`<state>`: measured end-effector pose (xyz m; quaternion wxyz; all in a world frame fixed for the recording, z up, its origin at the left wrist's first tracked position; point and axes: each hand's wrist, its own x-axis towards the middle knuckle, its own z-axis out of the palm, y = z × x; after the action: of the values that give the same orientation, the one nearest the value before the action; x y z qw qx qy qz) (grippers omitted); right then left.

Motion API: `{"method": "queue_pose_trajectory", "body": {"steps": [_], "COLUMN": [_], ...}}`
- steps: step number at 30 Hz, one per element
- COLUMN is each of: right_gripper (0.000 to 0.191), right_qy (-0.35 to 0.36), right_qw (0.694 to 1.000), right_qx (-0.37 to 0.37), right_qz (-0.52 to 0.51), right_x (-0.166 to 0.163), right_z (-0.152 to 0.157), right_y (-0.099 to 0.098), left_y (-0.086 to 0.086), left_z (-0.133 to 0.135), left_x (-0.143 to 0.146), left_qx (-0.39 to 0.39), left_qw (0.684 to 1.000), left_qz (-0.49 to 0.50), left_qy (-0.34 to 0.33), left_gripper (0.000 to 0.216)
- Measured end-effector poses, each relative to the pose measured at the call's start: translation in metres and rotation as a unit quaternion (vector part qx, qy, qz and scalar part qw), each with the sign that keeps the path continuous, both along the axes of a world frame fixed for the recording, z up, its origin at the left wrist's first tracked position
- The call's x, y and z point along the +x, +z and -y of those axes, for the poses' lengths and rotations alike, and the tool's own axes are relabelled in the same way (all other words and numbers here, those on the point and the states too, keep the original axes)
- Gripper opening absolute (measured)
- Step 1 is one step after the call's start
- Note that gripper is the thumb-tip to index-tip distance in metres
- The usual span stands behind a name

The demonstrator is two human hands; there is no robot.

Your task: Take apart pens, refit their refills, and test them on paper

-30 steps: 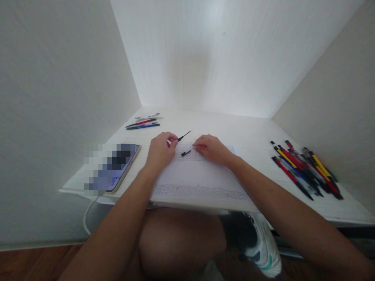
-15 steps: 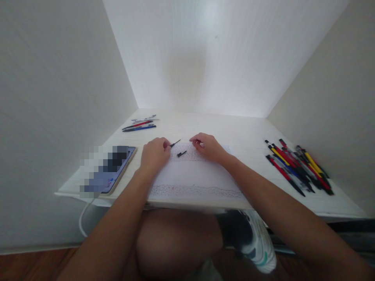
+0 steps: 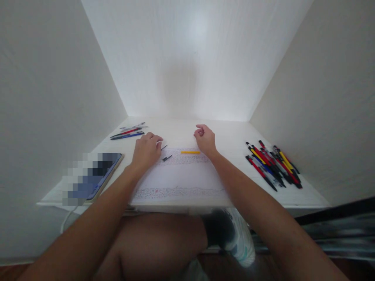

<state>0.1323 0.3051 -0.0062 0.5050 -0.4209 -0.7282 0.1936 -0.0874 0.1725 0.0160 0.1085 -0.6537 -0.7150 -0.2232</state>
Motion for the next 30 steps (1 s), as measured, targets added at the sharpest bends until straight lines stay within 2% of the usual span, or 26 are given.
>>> {"method": "queue_pose_trajectory", "body": {"steps": [6,12,17,24,27,29,30], "right_gripper": [0.033,0.034,0.03,0.03,0.032,0.032,0.032], "right_qy": [-0.004,-0.008,-0.002,0.025,0.039,0.052,0.059], "right_qw": [0.999,1.0,1.0,0.999,0.998,0.996,0.994], "right_qx": [-0.025,-0.025,-0.005,-0.027,-0.042,-0.057,-0.064], "right_qz": [-0.019,-0.01,0.0,-0.02,-0.038,-0.055,-0.062], "right_x": [-0.003,-0.004,-0.005,-0.007,-0.005,-0.004,-0.004], "right_z": [0.003,0.004,0.003,0.004,0.001,0.0,0.0], "right_y": [-0.002,-0.003,-0.007,-0.008,-0.008,-0.009,-0.008], "left_y": [0.003,0.001,-0.002,-0.006,-0.008,-0.008,-0.008], "left_z": [-0.041,-0.065,-0.07,-0.063,-0.069,-0.074,-0.076], "left_x": [0.023,0.053,0.066,0.07,0.067,0.064,0.064], "left_qx": [-0.065,-0.118,-0.125,-0.12,-0.072,-0.014,0.009], "left_qw": [0.998,0.992,0.991,0.991,0.994,0.98,0.959], "left_qz": [0.01,-0.021,-0.047,-0.047,0.042,0.182,0.271], "left_qy": [-0.023,-0.026,-0.016,-0.041,-0.065,-0.079,-0.085], "left_gripper": [0.031,0.024,0.025,0.028,0.027,0.02,0.017]}}
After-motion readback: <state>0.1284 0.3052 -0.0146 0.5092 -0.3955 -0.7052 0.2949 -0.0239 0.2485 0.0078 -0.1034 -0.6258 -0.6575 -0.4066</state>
